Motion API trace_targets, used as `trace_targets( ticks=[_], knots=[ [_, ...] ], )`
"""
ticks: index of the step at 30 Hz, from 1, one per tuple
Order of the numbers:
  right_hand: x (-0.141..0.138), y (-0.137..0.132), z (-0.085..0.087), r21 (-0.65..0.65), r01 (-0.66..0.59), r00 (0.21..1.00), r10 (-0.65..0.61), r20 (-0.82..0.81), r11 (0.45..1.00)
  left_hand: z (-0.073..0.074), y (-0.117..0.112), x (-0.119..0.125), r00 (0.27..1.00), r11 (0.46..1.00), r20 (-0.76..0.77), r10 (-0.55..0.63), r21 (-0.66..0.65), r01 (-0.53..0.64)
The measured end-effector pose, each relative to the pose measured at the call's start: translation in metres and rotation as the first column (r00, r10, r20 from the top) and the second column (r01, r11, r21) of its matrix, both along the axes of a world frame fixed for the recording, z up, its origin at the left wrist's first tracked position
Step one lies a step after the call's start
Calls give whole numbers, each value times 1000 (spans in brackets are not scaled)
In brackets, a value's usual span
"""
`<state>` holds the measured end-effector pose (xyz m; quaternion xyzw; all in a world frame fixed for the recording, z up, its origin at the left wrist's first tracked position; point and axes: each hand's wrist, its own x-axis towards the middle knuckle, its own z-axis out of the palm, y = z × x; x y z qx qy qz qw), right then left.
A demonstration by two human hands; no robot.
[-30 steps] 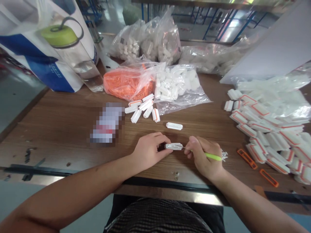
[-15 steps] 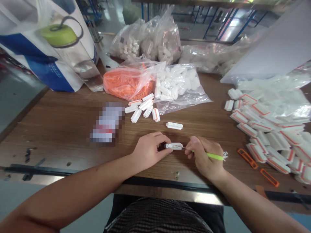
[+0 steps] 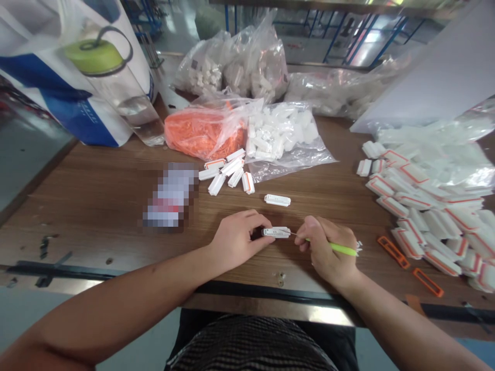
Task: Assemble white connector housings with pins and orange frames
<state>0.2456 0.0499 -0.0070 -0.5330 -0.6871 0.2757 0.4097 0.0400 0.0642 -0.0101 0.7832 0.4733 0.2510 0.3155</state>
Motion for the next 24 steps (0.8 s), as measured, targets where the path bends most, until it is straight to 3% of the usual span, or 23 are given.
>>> trace_targets(
  ticks=[5,12,24],
  knots=[
    [1,3,2,-13,-31,999,31,22,999,-1,0,0,1000,1000,-2,-4,4,4],
    [0,3,7,21,46,999,-46,5,999,-1,-1,0,1000,1000,5,3,-6,-3],
    [1,6,6,-32,-43,998,44,42,999,-2,0,0,1000,1000,15,0,6,0]
  ],
)
